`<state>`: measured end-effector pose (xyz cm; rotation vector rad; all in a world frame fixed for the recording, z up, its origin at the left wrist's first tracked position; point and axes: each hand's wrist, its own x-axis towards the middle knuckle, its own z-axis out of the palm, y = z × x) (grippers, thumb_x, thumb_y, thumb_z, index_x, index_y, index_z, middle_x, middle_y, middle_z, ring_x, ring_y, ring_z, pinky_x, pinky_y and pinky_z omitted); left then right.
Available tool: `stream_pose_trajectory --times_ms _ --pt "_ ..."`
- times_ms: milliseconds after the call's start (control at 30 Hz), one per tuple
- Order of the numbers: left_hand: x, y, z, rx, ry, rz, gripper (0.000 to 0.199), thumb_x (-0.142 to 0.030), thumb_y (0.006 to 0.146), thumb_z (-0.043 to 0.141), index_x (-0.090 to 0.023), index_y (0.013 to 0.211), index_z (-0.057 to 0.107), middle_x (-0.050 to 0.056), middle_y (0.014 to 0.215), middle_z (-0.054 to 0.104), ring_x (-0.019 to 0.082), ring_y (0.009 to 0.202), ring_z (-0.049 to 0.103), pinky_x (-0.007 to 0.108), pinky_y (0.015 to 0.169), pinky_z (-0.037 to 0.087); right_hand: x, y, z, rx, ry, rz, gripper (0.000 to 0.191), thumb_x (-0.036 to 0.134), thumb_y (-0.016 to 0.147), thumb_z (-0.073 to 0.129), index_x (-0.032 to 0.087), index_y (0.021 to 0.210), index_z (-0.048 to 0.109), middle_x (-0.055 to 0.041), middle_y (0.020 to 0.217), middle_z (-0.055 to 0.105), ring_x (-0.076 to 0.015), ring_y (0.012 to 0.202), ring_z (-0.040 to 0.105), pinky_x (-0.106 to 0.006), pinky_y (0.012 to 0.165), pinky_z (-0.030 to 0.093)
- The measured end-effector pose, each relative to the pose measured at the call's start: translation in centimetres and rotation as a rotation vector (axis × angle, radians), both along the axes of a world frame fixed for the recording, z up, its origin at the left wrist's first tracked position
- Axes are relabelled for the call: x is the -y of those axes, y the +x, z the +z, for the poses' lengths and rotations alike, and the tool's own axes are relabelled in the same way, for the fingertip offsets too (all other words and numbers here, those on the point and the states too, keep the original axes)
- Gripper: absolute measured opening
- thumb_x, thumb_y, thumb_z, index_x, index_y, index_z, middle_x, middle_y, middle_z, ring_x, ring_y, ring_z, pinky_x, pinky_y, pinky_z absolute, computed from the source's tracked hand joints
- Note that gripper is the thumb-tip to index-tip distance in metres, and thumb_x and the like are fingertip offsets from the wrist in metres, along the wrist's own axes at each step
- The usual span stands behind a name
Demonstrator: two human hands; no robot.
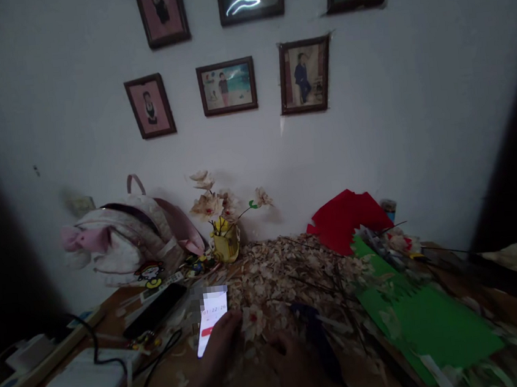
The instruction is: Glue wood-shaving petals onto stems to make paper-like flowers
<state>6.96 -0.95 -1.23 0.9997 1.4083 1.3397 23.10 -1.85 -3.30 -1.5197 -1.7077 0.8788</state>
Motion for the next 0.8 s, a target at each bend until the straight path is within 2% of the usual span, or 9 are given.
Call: stream_pose_trajectory --times_ms 233,467,567,667,800 --pt "-0.3 0.0 -0.6 -0.028 -0.002 0.003 0.040 -0.059 0.059 0.055 -0.020 0.063 0.052 -0.005 0.057 0.048 0.014 0.056 0.045 0.026 0.053 0.036 -0.1 -0.1 0.1 -0.034 -0.004 -0.016 0.016 0.033 0.067 0.053 0.022 0.065 0.064 0.0015 0.062 0.064 -0.0166 0.063 0.058 -0.023 0.057 0.040" --pt "-0.8 0.3 -1.1 -0.032 -0.031 -0.040 0.037 -0.054 0.051 0.059 -0.021 0.055 0.045 -0.009 0.045 0.038 0.010 0.045 0.034 0.024 0.045 0.027 -0.5 -0.2 -0.6 -0.116 0.023 -0.004 0.017 0.033 0.067 0.051 0.021 0.064 0.061 0.0010 0.063 0.063 -0.0163 0.065 0.057 -0.023 0.061 0.043" --pt "-0.9 0.2 -1.1 -0.031 -0.037 -0.049 0.035 -0.052 0.052 0.060 -0.021 0.054 0.045 -0.009 0.044 0.037 0.009 0.044 0.033 0.024 0.045 0.024 -0.5 -0.3 -0.8 -0.128 0.005 0.007 0.017 0.034 0.068 0.049 0.021 0.063 0.059 0.0010 0.060 0.061 -0.0158 0.062 0.057 -0.023 0.056 0.042" --pt "-0.8 0.1 -1.2 -0.010 -0.047 -0.064 0.034 -0.051 0.053 0.060 -0.020 0.055 0.046 -0.009 0.045 0.039 0.008 0.044 0.032 0.023 0.044 0.023 -0.4 -0.3 -0.7 -0.148 -0.023 0.003 0.018 0.035 0.070 0.047 0.022 0.064 0.058 0.0021 0.057 0.060 -0.0152 0.058 0.056 -0.022 0.053 0.041" --pt "-0.7 0.1 -1.3 0.025 -0.048 -0.082 0.035 -0.052 0.052 0.061 -0.020 0.058 0.048 -0.009 0.045 0.039 0.008 0.042 0.032 0.022 0.043 0.022 -0.2 -0.2 -0.2 -0.127 -0.005 -0.011 0.018 0.035 0.069 0.049 0.022 0.065 0.060 0.0023 0.060 0.062 -0.0157 0.062 0.057 -0.022 0.057 0.042"
